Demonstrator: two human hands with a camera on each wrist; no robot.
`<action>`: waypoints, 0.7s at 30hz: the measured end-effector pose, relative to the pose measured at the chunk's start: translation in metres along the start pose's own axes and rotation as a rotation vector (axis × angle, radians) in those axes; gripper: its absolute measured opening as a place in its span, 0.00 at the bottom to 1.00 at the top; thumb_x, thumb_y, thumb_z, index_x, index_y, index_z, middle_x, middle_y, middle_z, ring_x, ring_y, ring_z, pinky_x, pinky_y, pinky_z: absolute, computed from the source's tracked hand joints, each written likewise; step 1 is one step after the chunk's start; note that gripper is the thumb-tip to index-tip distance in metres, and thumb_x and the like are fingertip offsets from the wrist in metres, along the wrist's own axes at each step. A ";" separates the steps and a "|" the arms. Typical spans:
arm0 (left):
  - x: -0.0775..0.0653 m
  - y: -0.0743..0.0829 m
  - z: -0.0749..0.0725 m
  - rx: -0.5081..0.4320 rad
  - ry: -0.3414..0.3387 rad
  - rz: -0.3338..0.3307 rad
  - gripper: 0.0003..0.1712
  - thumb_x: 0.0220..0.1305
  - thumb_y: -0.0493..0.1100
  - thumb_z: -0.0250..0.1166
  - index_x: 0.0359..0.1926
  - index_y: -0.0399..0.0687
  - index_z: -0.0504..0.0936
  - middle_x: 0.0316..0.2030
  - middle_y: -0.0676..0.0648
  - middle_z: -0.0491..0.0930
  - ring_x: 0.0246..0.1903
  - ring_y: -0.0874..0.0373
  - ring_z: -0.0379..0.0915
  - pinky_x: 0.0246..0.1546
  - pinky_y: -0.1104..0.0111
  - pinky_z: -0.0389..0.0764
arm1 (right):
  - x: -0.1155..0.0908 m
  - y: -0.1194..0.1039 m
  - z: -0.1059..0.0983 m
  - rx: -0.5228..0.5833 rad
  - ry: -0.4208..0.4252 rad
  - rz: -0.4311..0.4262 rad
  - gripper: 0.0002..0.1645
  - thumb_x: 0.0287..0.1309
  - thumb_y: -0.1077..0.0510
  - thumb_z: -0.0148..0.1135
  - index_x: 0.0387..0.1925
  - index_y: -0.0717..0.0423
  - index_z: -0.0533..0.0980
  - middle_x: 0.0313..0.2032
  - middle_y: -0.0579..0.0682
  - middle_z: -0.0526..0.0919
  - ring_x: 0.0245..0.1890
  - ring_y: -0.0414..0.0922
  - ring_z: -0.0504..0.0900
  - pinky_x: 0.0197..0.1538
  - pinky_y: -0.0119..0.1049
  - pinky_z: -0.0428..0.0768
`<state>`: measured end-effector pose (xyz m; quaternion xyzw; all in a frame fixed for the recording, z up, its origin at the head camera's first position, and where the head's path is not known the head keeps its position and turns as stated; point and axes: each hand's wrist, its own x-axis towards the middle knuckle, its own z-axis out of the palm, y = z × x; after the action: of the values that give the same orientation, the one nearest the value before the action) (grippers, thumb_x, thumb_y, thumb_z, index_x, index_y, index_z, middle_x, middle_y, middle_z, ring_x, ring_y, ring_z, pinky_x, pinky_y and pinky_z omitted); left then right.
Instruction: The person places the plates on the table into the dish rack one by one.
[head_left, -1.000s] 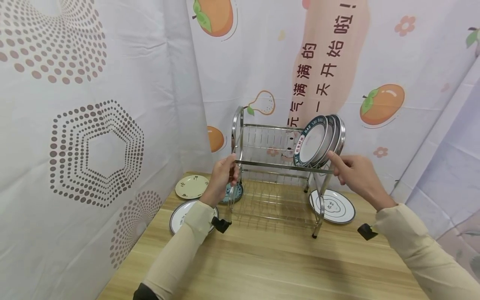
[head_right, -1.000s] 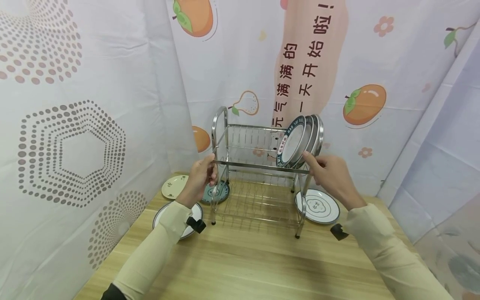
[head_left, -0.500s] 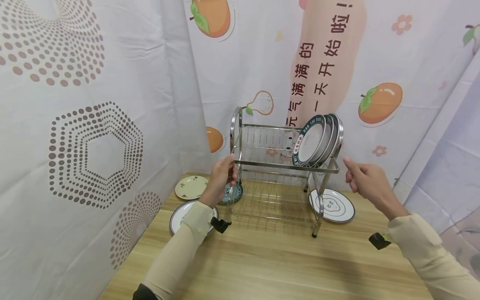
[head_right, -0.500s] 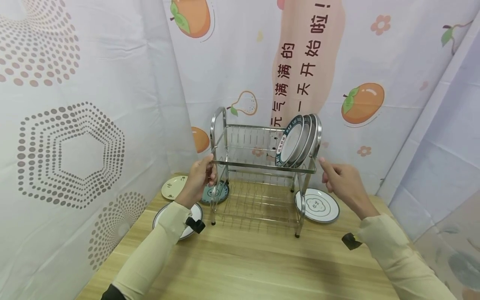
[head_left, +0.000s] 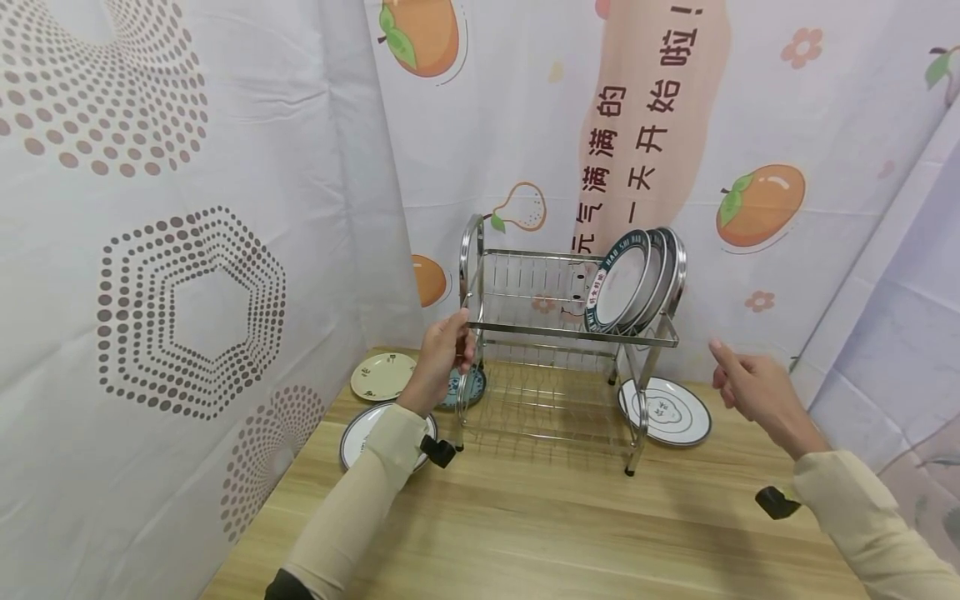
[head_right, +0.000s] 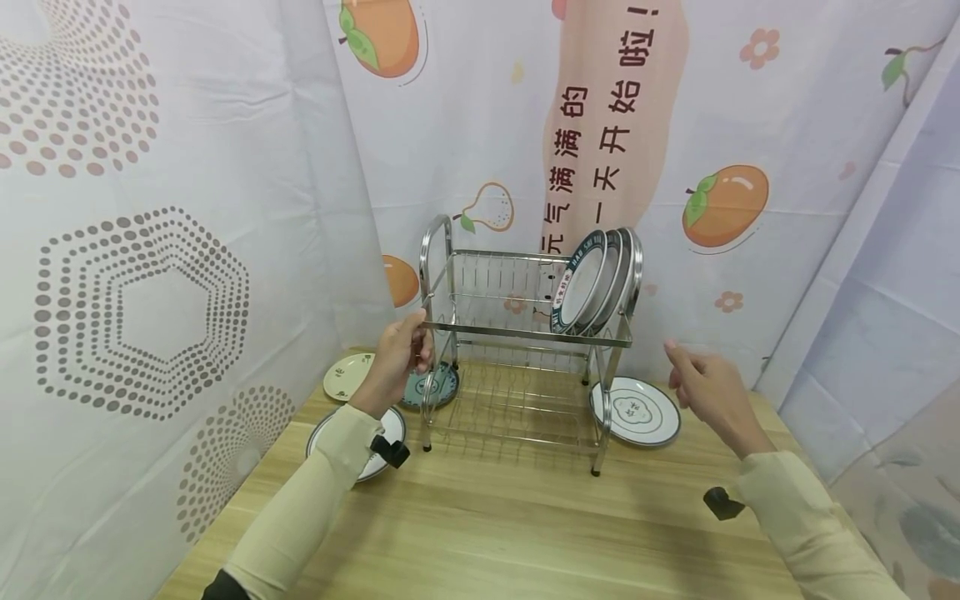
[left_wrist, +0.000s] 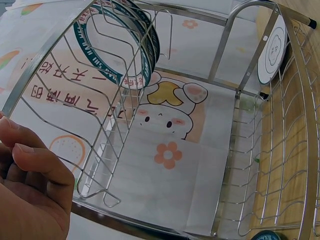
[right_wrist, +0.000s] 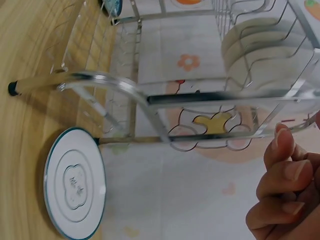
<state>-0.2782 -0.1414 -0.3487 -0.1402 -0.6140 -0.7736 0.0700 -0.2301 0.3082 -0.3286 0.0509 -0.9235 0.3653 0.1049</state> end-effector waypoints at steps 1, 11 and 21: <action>0.000 0.000 0.000 0.000 -0.001 0.001 0.30 0.77 0.57 0.56 0.18 0.46 0.67 0.15 0.51 0.70 0.12 0.61 0.61 0.14 0.73 0.65 | 0.000 0.004 0.000 -0.008 -0.007 0.014 0.44 0.78 0.30 0.36 0.31 0.64 0.78 0.16 0.53 0.76 0.13 0.44 0.70 0.17 0.40 0.68; 0.000 0.001 0.000 0.008 -0.009 -0.001 0.31 0.78 0.57 0.54 0.18 0.45 0.68 0.15 0.51 0.69 0.12 0.61 0.61 0.14 0.72 0.65 | -0.003 0.058 0.014 0.000 -0.052 0.132 0.46 0.75 0.27 0.36 0.32 0.63 0.77 0.18 0.50 0.76 0.15 0.43 0.70 0.18 0.38 0.69; 0.000 0.000 0.000 0.009 -0.020 0.007 0.32 0.79 0.57 0.54 0.17 0.46 0.67 0.14 0.51 0.68 0.12 0.60 0.60 0.14 0.72 0.65 | -0.008 0.099 0.023 -0.022 -0.108 0.191 0.48 0.75 0.26 0.34 0.36 0.66 0.78 0.21 0.51 0.78 0.17 0.45 0.73 0.22 0.38 0.73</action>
<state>-0.2781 -0.1415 -0.3482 -0.1497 -0.6175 -0.7693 0.0671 -0.2425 0.3641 -0.4124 -0.0187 -0.9325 0.3601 0.0203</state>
